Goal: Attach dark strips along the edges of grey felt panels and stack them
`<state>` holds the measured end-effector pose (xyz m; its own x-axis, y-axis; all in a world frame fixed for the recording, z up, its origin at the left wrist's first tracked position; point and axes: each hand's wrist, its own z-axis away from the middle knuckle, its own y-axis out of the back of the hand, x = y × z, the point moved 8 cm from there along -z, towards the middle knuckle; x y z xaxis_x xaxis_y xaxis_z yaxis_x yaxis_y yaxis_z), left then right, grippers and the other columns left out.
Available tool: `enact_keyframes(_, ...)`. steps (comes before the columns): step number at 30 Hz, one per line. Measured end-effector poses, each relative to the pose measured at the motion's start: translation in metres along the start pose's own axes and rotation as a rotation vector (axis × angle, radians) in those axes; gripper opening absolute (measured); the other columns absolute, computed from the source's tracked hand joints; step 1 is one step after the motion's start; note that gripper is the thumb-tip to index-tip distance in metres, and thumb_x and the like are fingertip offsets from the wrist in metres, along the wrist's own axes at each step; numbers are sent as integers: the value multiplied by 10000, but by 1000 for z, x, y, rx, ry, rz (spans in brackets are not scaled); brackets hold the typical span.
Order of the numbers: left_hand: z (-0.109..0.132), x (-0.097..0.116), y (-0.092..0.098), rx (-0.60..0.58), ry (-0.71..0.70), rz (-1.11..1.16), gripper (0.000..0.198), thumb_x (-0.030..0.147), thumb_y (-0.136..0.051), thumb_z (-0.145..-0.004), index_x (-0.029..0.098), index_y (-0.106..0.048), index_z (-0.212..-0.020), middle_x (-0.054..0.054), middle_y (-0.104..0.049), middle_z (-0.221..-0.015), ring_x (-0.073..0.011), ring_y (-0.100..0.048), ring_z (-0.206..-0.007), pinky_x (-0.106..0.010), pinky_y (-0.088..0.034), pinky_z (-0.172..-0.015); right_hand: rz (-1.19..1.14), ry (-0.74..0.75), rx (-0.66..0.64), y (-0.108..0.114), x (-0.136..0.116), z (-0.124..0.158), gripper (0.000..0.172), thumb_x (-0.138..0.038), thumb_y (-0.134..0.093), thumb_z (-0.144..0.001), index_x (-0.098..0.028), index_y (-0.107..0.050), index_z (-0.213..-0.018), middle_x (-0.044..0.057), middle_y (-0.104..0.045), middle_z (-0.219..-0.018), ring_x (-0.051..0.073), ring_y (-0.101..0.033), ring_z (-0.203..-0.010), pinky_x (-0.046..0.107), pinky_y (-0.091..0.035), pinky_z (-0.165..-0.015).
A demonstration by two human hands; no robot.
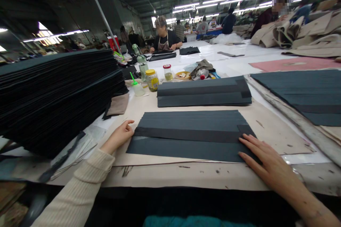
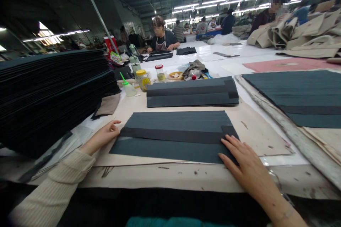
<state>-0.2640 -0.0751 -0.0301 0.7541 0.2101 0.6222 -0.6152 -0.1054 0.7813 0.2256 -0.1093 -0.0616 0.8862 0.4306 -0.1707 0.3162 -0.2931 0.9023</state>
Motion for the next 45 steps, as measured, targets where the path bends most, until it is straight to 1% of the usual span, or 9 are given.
enact_keyframes(3,2,19,16,140,-113,-223,441,238,-424,-703,148,-450,-1134,-31,-538,-834,-171,-530,-684,-303,-432,-671,-15,-10,-38,0,2,0,517,-503,-394,-832,-212,-460,-1253,76,-424,-1332,259,-378,-1228,487,-302,-1008)
enact_keyframes(5,9,52,7,173,-287,-289,399,250,-381,-769,151,-456,-1148,-82,-548,-996,-203,-547,-845,-339,-434,-781,-39,-29,-77,2,2,-1,505,-471,-352,-862,-215,-409,-1293,75,-399,-1350,238,-347,-1251,484,-285,-1019)
enact_keyframes(12,81,215,-133,-253,-938,-355,439,339,-318,-890,188,-362,-1300,-73,-368,-1382,-202,-322,-1268,-371,-273,-1044,63,-117,-14,30,0,-19,531,-436,-244,-901,-169,-312,-1355,117,-321,-1390,214,-267,-1292,451,-245,-1042)
enact_keyframes(15,104,268,-178,-256,-1122,-375,449,353,-292,-902,184,-340,-1315,-75,-316,-1412,-205,-259,-1301,-400,-248,-1050,158,-64,33,34,-9,-27,575,-465,-265,-892,-120,-320,-1349,142,-298,-1397,226,-238,-1303,444,-238,-1044)
enact_keyframes(18,106,290,-208,-208,-1161,-400,489,393,-247,-908,154,-310,-1330,-88,-278,-1427,-199,-208,-1320,-406,-208,-1064,203,8,42,24,-14,-28,574,-452,-267,-896,-112,-303,-1357,137,-265,-1412,221,-213,-1312,433,-238,-1045)
enact_keyframes(21,97,279,-226,-245,-1071,-436,566,471,-226,-893,130,-288,-1340,-110,-272,-1426,-208,-214,-1317,-422,-210,-1058,194,58,-5,3,-11,-21,572,-455,-269,-893,-138,-289,-1368,126,-311,-1395,222,-273,-1289,427,-280,-1024)
enact_keyframes(24,87,251,-218,-254,-975,-441,615,525,-218,-875,136,-275,-1348,-107,-249,-1436,-211,-188,-1325,-424,-199,-1060,179,83,-11,-12,-5,-14,605,-489,-260,-882,-144,-268,-1379,125,-318,-1391,237,-308,-1271,433,-292,-1015)
enact_keyframes(36,37,58,-75,-61,-324,-599,641,519,-206,-874,123,-211,-1378,-120,-201,-1445,-227,-175,-1329,-427,-188,-1056,158,190,57,-15,-2,-9,653,-494,-213,-882,-170,-46,-1424,112,-226,-1431,271,-306,-1269,471,-287,-1010)
enact_keyframes(45,37,11,-49,-18,-189,-638,621,453,-227,-853,105,-248,-1366,-132,-241,-1429,-249,-208,-1319,-479,-236,-1025,79,33,-94,-13,0,-16,635,-522,-268,-868,-148,-270,-1381,109,-285,-1407,246,-268,-1289,451,-262,-1040)
